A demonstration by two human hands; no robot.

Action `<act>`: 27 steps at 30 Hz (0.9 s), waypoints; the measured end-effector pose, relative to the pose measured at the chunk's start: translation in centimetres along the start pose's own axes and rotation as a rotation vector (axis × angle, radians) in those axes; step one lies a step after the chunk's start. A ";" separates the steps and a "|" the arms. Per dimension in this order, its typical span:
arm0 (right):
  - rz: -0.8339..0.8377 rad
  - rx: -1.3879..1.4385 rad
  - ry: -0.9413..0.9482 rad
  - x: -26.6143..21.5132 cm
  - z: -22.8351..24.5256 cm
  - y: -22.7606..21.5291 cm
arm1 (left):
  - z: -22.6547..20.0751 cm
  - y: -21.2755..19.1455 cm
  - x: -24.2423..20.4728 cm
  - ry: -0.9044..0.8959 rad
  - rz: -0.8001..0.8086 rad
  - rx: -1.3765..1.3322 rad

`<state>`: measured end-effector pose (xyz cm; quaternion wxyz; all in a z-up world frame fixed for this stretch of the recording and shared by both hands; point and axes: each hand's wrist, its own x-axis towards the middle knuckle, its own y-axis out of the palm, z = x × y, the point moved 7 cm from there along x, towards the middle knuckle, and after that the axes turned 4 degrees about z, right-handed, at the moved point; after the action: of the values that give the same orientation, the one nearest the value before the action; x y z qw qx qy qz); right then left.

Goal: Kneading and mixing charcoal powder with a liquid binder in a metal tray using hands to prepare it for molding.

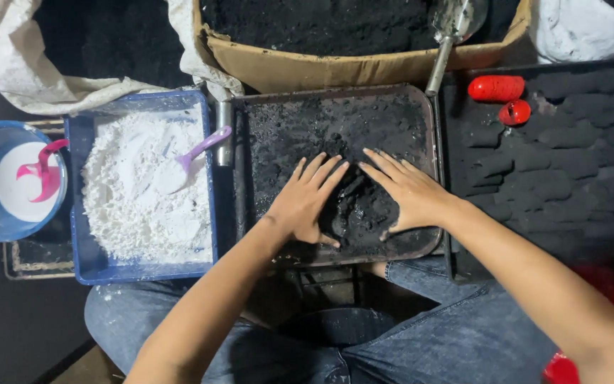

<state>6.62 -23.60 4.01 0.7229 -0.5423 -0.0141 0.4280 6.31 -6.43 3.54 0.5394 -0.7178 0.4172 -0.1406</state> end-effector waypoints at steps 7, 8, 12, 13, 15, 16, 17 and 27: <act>-0.162 0.002 0.038 2.3 -1.6 2.3 | 0.6 1.9 0.7 -0.102 -0.089 -0.043; -0.162 0.002 0.040 2.5 -1.8 2.4 | 0.8 2.3 1.1 -0.100 -0.089 -0.043; -0.308 0.071 0.048 2.6 -2.2 1.9 | 1.2 2.6 1.3 -0.120 -0.179 -0.081; -0.353 0.070 0.045 2.6 -2.1 1.3 | 1.4 2.3 1.4 -0.133 -0.190 -0.091; -0.358 0.066 0.042 2.9 -3.2 1.1 | 1.5 2.5 1.6 -0.133 -0.201 -0.087; -0.362 0.062 0.037 3.1 -3.6 1.0 | 1.6 2.6 1.6 -0.137 -0.212 -0.083; -0.368 0.059 0.035 2.7 -3.5 0.1 | 1.8 2.1 1.5 -0.136 -0.216 -0.077; 0.041 -0.238 -0.052 -1.0 -1.9 0.6 | 2.7 -0.7 -3.5 0.009 0.055 0.011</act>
<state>6.52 -25.65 3.24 0.6437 -0.6131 -0.0726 0.4522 6.24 -2.03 3.99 0.5451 -0.7024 0.4384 -0.1311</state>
